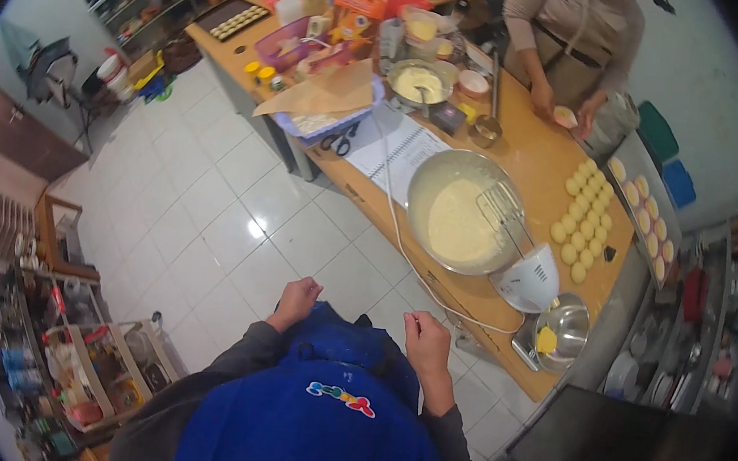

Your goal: The person scoops butter from a box into a bowl with a spatula and weighs it on a digital scale. They then carry a tray of tart shells, weigh ingredients on a scale at the table, check a recipe notebook, and wipe their hands with a wipe.

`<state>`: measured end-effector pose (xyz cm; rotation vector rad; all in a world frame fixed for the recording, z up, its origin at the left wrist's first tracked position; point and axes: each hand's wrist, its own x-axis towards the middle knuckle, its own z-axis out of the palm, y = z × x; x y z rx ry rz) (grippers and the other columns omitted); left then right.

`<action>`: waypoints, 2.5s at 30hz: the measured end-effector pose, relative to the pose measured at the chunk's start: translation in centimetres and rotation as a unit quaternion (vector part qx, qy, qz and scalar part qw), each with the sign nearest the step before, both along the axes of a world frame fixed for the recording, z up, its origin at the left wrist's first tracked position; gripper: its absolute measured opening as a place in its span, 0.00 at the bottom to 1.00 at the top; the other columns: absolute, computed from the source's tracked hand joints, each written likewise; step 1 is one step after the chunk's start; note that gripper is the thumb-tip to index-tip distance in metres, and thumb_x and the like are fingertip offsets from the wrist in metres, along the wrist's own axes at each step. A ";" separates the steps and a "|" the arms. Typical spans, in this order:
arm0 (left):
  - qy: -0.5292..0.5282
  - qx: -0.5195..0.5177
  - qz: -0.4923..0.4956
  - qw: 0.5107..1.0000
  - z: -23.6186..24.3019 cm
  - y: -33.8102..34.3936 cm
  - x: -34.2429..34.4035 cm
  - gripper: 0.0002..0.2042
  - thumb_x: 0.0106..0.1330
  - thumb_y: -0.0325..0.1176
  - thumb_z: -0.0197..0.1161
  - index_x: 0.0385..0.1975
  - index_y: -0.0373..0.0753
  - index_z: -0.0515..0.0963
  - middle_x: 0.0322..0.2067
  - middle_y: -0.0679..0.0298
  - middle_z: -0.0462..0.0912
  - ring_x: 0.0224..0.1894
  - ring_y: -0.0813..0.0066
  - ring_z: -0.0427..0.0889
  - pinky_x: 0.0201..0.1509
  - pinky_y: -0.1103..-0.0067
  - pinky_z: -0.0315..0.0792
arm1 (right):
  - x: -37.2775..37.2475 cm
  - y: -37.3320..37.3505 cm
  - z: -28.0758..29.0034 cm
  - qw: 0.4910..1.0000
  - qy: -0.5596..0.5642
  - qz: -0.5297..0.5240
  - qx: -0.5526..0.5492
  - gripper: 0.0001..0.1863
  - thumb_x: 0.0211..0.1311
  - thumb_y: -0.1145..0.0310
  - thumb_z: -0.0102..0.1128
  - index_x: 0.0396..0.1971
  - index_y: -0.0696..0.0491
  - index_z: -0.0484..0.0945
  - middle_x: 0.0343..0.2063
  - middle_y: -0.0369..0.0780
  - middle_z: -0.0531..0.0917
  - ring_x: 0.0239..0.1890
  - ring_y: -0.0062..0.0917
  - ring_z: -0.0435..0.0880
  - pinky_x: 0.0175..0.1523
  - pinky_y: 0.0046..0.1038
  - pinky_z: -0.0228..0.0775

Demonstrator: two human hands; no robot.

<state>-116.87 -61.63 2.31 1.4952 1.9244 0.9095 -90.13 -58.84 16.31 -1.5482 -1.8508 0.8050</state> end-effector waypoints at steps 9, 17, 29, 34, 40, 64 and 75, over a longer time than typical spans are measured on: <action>-0.061 0.001 -0.022 0.998 5.0 12.9 -1.9 0.20 0.58 0.38 0.57 0.09 0.33 0.64 0.09 0.51 0.65 0.12 0.62 0.60 0.19 0.70 0.58 | -1.9 0.2 -0.4 0.981 0.009 -0.189 -0.035 0.08 0.52 0.68 0.57 0.23 0.58 0.75 0.17 0.45 0.77 0.20 0.36 0.76 0.26 0.31 0.66; -0.078 -0.028 -0.163 0.983 4.6 20.1 -5.8 0.09 0.58 0.32 0.57 0.22 0.33 0.73 0.15 0.60 0.74 0.18 0.76 0.73 0.24 0.78 0.67 | -8.2 2.5 -0.7 0.958 0.016 -0.283 -0.043 0.08 0.52 0.68 0.57 0.23 0.58 0.75 0.17 0.46 0.77 0.20 0.36 0.77 0.27 0.30 0.67; 0.138 0.152 -0.439 0.875 4.6 26.6 -4.8 0.16 0.50 0.30 0.59 0.40 0.35 0.72 0.40 0.56 0.74 0.47 0.61 0.71 0.47 0.68 0.65 | -15.7 1.9 -2.3 0.930 -0.015 -0.346 -0.125 0.10 0.52 0.66 0.58 0.23 0.58 0.76 0.19 0.46 0.78 0.22 0.38 0.78 0.28 0.32 0.69; 0.240 0.116 -0.455 0.849 4.4 27.9 -1.9 0.21 0.50 0.37 0.60 0.44 0.37 0.70 0.48 0.61 0.69 0.54 0.67 0.63 0.52 0.58 0.57 | -15.9 1.5 -1.1 0.919 -0.061 -0.374 -0.109 0.10 0.52 0.65 0.57 0.24 0.57 0.76 0.19 0.47 0.78 0.23 0.40 0.78 0.29 0.34 0.69; 0.285 0.109 -0.459 0.835 4.1 27.9 -2.0 0.22 0.49 0.39 0.61 0.45 0.38 0.70 0.48 0.63 0.68 0.53 0.69 0.63 0.52 0.57 0.56 | -16.4 -0.2 -1.5 0.894 -0.066 -0.425 -0.126 0.10 0.52 0.65 0.58 0.25 0.58 0.76 0.17 0.45 0.78 0.19 0.33 0.77 0.25 0.28 0.67; 0.299 0.106 -0.470 0.823 3.3 27.3 -3.4 0.21 0.52 0.36 0.56 0.47 0.35 0.70 0.51 0.61 0.67 0.55 0.67 0.62 0.50 0.61 0.59 | -17.4 1.9 -2.1 0.906 -0.045 -0.404 -0.115 0.11 0.52 0.64 0.58 0.26 0.58 0.77 0.18 0.46 0.78 0.22 0.38 0.78 0.29 0.33 0.68; 0.300 0.120 -0.476 0.818 2.9 27.3 -3.3 0.21 0.51 0.33 0.54 0.47 0.34 0.70 0.53 0.59 0.65 0.56 0.64 0.62 0.49 0.63 0.63 | -17.1 1.5 -2.7 0.896 -0.051 -0.417 -0.143 0.12 0.53 0.65 0.57 0.27 0.60 0.77 0.17 0.45 0.78 0.19 0.31 0.77 0.27 0.28 0.67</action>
